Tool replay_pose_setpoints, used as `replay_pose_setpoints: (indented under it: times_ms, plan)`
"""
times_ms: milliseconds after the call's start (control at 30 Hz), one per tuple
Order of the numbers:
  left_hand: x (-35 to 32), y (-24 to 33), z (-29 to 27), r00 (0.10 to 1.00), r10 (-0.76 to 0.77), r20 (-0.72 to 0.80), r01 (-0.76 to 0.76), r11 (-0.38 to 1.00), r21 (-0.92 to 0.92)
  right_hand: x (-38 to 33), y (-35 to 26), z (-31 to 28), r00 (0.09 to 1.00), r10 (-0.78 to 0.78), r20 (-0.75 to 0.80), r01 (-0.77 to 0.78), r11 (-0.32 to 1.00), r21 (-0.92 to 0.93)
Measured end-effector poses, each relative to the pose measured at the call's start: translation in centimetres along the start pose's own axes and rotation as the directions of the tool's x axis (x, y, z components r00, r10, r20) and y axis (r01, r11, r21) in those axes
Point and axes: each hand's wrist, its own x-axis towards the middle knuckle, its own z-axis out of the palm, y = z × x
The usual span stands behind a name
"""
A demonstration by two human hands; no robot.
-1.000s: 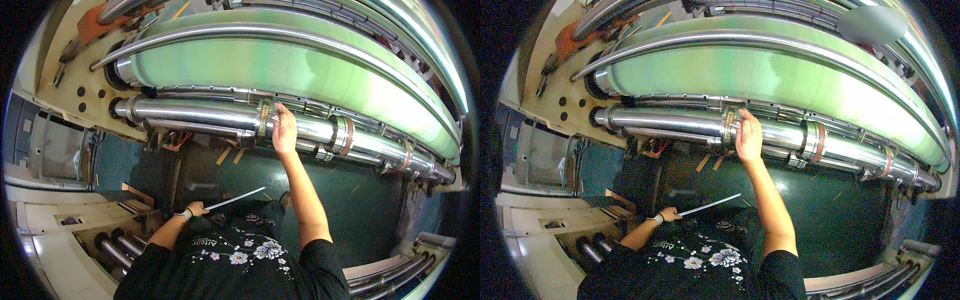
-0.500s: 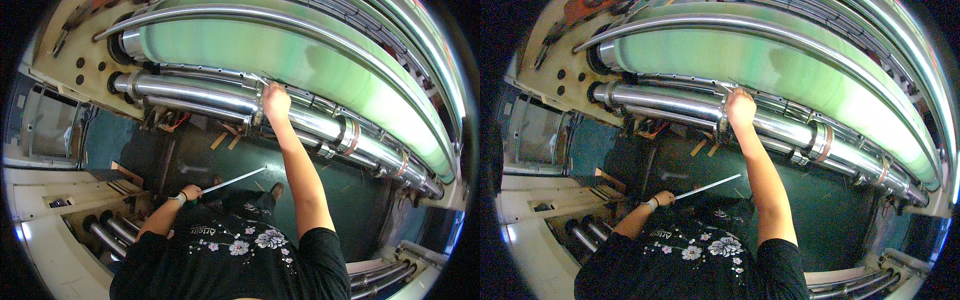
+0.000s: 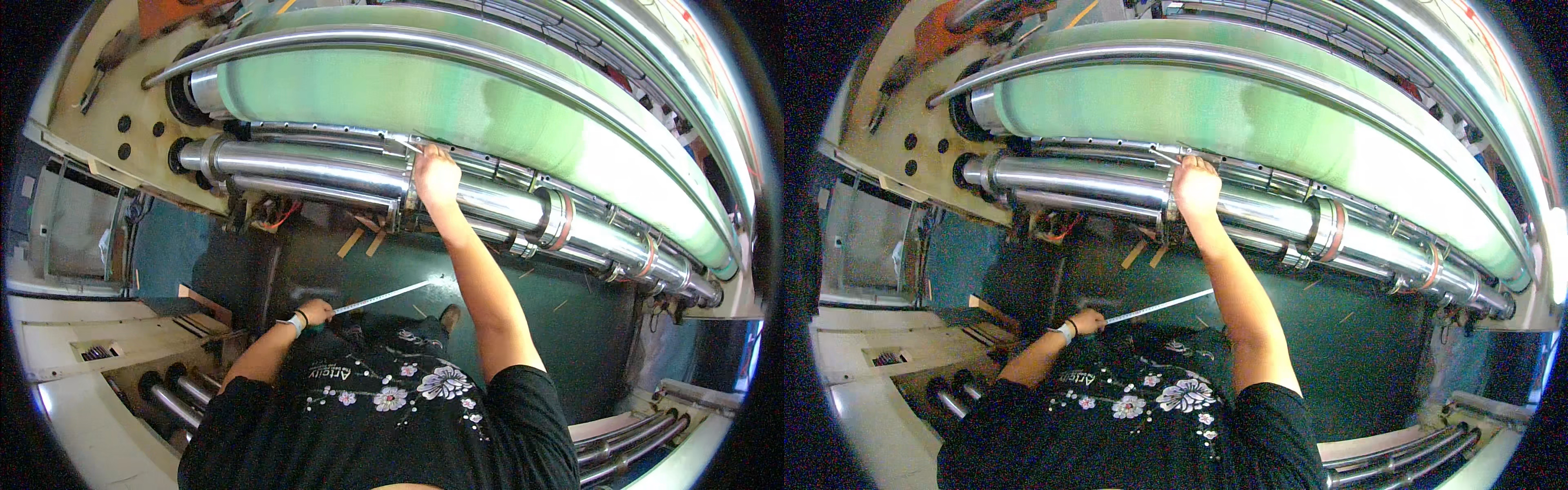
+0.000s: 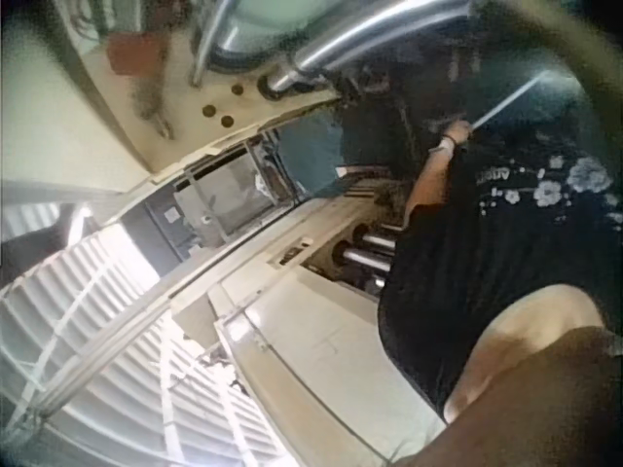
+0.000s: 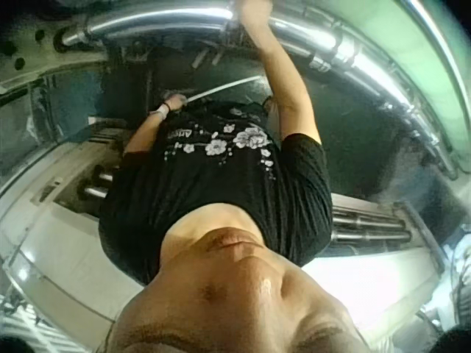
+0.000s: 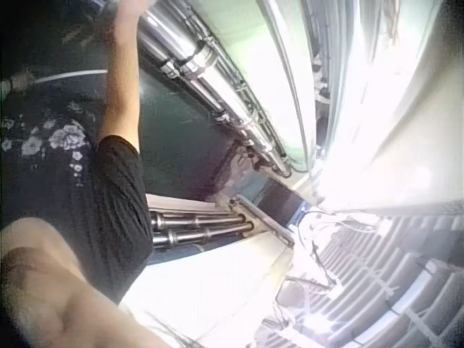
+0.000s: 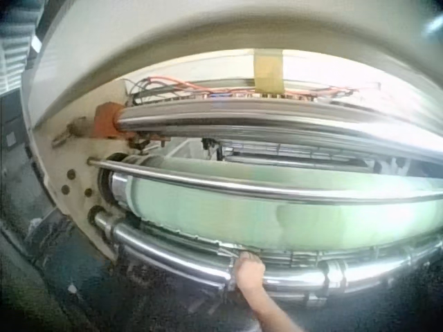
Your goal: The person uses a tape measure to measure the length and circumference of several large metal pipes mounted on a machine. They repeatedly extend the tape, wrap it around the pipes, and read the measurements.
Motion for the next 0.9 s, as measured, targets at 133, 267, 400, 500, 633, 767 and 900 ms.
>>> replay_pose_setpoints:
  times_ms: [133, 267, 400, 500, 633, 767, 900]
  plan:
    - [0.8, 1.3, -1.1, 0.994, -0.103, 0.039, 0.104, 0.995, -0.009, 1.5, -0.3, 0.6, 0.965, 0.141, 0.222, -0.122, 0.988, -0.098]
    - [1.8, -0.2, -1.4, 0.998, 0.039, -0.052, -0.038, 0.999, 0.028, 2.7, -2.3, 2.6, 0.953, 0.141, 0.268, -0.124, 0.989, -0.078]
    - [2.6, -1.9, -0.5, 0.99, 0.129, -0.055, -0.131, 0.991, -0.032, 1.1, -2.6, 2.7, 0.989, 0.051, 0.136, -0.042, 0.997, -0.069]
    - [2.3, -2.1, -2.0, 0.982, 0.184, -0.047, -0.185, 0.983, -0.007, 1.6, -3.0, 2.5, 0.976, 0.082, 0.201, -0.058, 0.991, -0.121]
    - [1.4, 1.1, -6.5, 0.949, 0.311, -0.048, -0.307, 0.949, 0.072, 3.1, -2.8, 3.1, 0.927, 0.199, 0.318, -0.161, 0.977, -0.142]
    - [2.0, 4.1, -10.3, 0.925, 0.378, -0.048, -0.377, 0.926, 0.03, 2.9, -2.6, 3.8, 0.904, 0.271, 0.329, -0.211, 0.955, -0.207]
    - [1.8, 9.6, -12.9, 0.829, 0.555, -0.064, -0.541, 0.826, 0.156, 2.1, -2.8, 2.8, 0.888, 0.318, 0.331, -0.267, 0.945, -0.191]
